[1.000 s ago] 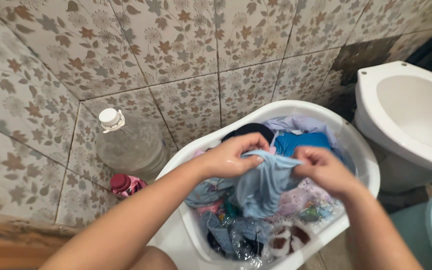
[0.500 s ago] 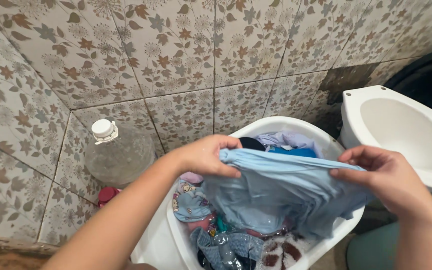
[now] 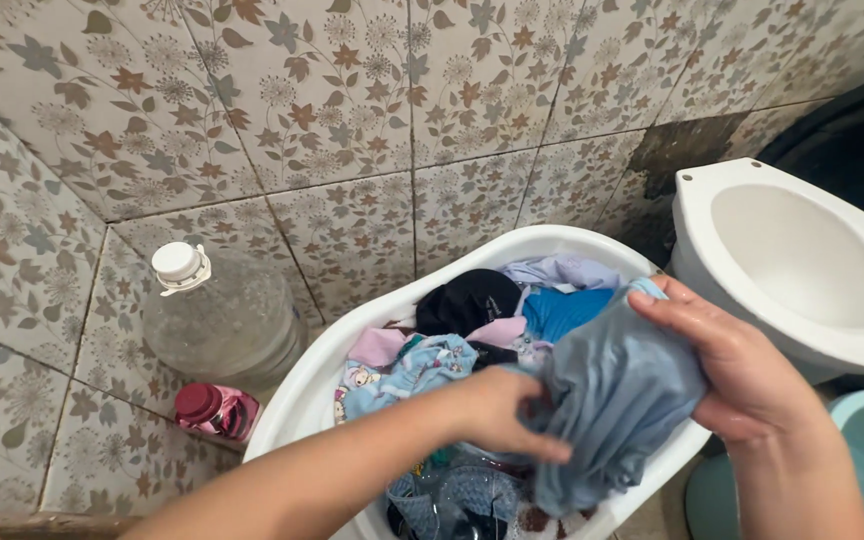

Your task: The person washes clothes by hand in a plastic tub, scrubbing, wringing out, and moving the garments between tubs.

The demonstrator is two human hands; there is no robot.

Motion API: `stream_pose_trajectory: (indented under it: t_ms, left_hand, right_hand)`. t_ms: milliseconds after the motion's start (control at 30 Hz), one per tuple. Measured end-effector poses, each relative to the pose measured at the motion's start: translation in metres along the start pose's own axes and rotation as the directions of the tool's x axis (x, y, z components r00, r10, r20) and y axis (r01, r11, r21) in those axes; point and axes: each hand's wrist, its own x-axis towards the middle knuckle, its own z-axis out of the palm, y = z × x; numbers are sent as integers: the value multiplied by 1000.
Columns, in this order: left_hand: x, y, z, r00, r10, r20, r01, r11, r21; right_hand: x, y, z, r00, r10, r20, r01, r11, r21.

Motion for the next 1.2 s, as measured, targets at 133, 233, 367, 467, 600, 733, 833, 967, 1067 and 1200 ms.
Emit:
stream_pose_trajectory:
  t_ms: [133,233,367,467,600,733,833,967,1067,1200]
  left_hand:
    - [12,-4,-4,982,-79,-170,67,995,-73]
    - [11,-14,-45,901,-60,-429,-17,985,-174]
    - [22,-14,-84,923,-43,-383,-181,828,-531]
    - [23,-17,-100,960,-193,-202,-21,672,-740]
    - [18,-31,-97,872,-445,-203,138,622,-771]
    - [-10,-60,-61,734,-503,-456,649,718,252]
    - [-24,-95,-21,975,-174,-136,219,845,488]
    - [-16,-141,24,957,-175,-232,279,775,566]
    - [4,-169,17,888,-220,-403,366,870,331]
    - [26,-173,-21,774,-522,-358,345,822,-453]
  right_hand:
    - [-6,-15,8,991,-62,-116,61,998,-9]
    - [-3,-24,-8,927,-211,-309,179,975,-129]
    - [14,-18,-43,886,-194,-420,166,981,-103]
    - [32,0,-61,922,-136,-361,166,985,51]
    - [68,49,-62,870,-77,-487,204,955,214]
    - [79,129,-53,897,-206,-391,-43,840,-541]
    - [71,176,-35,986,87,-142,-164,641,-750]
    - [45,237,11,989,-146,-24,20,289,-957]
    - [50,240,15,971,-202,-126,-61,301,-952]
    - [75,191,-9,961,56,-272,-231,703,-672]
